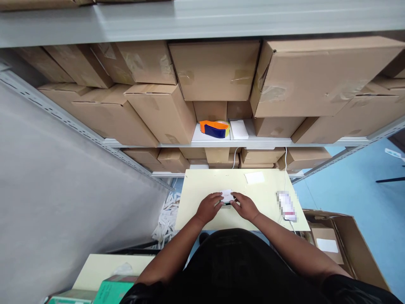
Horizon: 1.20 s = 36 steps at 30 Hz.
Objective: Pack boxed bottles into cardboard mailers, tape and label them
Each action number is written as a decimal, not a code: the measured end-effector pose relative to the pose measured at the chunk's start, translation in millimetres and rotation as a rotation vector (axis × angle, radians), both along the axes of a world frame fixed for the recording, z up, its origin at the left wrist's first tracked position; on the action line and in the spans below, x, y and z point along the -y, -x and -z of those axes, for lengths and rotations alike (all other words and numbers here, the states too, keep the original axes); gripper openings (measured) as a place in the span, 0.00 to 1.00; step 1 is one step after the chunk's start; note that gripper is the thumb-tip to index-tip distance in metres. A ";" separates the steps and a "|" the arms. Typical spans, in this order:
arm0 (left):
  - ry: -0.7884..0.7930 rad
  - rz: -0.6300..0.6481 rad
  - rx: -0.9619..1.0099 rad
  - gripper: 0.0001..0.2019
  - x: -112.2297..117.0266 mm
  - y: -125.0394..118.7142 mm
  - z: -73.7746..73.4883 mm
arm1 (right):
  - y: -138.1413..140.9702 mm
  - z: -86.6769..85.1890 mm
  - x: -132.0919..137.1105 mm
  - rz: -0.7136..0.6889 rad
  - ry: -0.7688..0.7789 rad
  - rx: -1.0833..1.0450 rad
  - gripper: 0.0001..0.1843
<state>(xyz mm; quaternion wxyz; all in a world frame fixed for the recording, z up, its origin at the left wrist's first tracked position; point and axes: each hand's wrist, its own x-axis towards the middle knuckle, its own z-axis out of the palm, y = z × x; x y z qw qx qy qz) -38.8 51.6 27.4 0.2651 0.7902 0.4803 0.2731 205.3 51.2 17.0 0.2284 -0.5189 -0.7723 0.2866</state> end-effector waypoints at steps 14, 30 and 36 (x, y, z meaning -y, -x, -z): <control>0.022 0.081 -0.146 0.16 -1.9 -1.4 -2.8 | -3.4 7.0 -8.1 -0.103 -0.069 0.161 0.24; 0.020 0.071 -0.174 0.11 -7.7 -2.4 -4.6 | -1.8 7.3 -22.2 -0.177 -0.155 0.293 0.21; 0.012 0.085 -0.211 0.10 -4.8 -5.7 -4.4 | -1.0 10.2 -19.1 -0.182 -0.155 0.291 0.19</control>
